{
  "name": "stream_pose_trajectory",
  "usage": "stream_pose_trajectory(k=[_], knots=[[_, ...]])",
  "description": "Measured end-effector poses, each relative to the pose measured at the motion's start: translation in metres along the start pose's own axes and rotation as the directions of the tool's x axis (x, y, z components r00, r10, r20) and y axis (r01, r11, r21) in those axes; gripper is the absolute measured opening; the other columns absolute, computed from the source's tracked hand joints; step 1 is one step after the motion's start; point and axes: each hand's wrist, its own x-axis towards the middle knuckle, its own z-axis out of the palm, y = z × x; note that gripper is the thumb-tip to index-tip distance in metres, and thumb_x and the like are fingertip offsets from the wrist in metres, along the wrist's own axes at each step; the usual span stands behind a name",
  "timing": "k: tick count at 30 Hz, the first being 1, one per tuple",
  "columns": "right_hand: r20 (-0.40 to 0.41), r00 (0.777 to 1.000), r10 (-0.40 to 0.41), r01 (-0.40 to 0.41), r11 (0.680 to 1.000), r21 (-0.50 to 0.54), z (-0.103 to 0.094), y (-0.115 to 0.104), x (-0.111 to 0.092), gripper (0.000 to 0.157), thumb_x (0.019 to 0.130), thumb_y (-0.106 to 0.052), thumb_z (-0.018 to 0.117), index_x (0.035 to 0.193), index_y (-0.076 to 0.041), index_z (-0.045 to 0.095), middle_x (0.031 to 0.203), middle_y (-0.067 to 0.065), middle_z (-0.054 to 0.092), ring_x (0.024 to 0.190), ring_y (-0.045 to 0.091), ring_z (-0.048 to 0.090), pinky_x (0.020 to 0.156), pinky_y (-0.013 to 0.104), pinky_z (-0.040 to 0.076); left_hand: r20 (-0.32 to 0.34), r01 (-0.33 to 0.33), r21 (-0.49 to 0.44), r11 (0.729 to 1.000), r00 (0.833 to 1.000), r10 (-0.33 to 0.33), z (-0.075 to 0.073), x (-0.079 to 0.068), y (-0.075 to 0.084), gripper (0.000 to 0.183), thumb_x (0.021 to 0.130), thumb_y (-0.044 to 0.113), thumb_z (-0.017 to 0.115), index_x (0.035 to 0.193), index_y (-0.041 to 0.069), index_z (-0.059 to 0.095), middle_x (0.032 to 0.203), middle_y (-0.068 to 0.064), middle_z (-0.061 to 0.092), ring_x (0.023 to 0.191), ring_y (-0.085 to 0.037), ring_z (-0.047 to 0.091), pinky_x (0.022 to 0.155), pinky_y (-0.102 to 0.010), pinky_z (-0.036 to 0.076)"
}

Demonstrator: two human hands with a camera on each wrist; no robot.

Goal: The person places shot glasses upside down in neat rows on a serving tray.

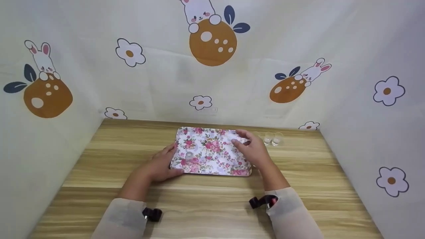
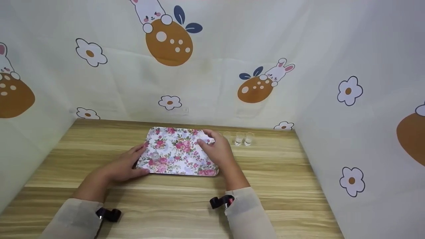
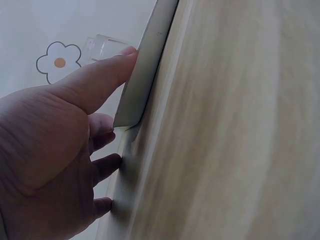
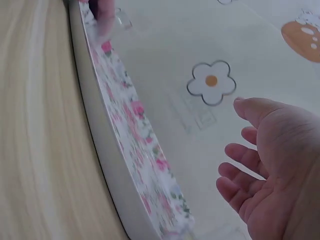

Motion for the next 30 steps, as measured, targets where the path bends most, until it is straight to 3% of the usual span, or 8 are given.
stream_pose_trajectory(k=[4, 7, 12, 22, 30], knots=[[-0.026, 0.997, 0.069, -0.068, 0.997, 0.034, -0.015, 0.009, 0.004, 0.055, 0.099, -0.04, 0.078, 0.149, -0.02, 0.064, 0.154, 0.013, 0.062, 0.113, 0.031, 0.071, 0.085, 0.038, 0.064, 0.003, 0.004, 0.0, 1.0, 1.0, -0.004, 0.0, 0.0, 0.0, 0.109, 0.096, 0.06, 0.073, 0.173, 0.012, 0.013, 0.183, -0.009, 0.005, 0.166, -0.05, 0.011, 0.131, -0.076, 0.006], [-0.071, 0.993, 0.097, -0.095, 0.995, 0.032, -0.026, 0.014, 0.008, 0.055, 0.1, -0.039, 0.077, 0.15, -0.023, 0.062, 0.156, 0.009, 0.062, 0.118, 0.03, 0.069, 0.091, 0.038, 0.061, -0.001, 0.004, 0.004, 1.0, 1.0, -0.004, -0.001, 0.0, 0.0, 0.109, 0.096, 0.059, 0.073, 0.173, 0.012, 0.013, 0.183, -0.009, 0.006, 0.166, -0.05, 0.012, 0.131, -0.076, 0.006], [-0.154, 0.982, 0.114, -0.11, 0.993, 0.035, -0.046, 0.024, 0.012, 0.054, 0.1, -0.035, 0.077, 0.15, -0.023, 0.062, 0.156, 0.003, 0.062, 0.121, 0.031, 0.065, 0.103, 0.044, 0.057, -0.005, 0.011, 0.009, 1.0, 1.0, -0.01, -0.001, 0.001, 0.0, 0.108, 0.096, 0.059, 0.073, 0.173, 0.013, 0.014, 0.183, -0.008, 0.007, 0.166, -0.049, 0.012, 0.132, -0.075, 0.007], [-0.309, 0.946, 0.096, -0.098, 0.995, 0.009, -0.079, 0.05, 0.011, 0.054, 0.1, -0.023, 0.076, 0.152, -0.017, 0.061, 0.16, 0.009, 0.058, 0.124, 0.039, 0.063, 0.102, 0.043, 0.053, -0.013, -0.012, 0.016, 1.0, 1.0, 0.013, -0.002, -0.001, 0.001, 0.108, 0.096, 0.058, 0.074, 0.173, 0.011, 0.015, 0.183, -0.008, 0.008, 0.165, -0.051, 0.014, 0.129, -0.078, 0.009], [-0.351, 0.909, 0.223, -0.204, 0.975, 0.09, -0.093, 0.064, 0.011, 0.059, 0.101, -0.019, 0.072, 0.157, -0.022, 0.054, 0.166, 0.006, 0.05, 0.128, 0.034, 0.058, 0.1, 0.039, 0.054, -0.006, -0.012, 0.009, 1.0, 1.0, 0.012, -0.001, -0.002, 0.002, 0.107, 0.096, 0.057, 0.074, 0.173, 0.011, 0.015, 0.183, -0.01, 0.009, 0.165, -0.051, 0.013, 0.129, -0.079, 0.007]])
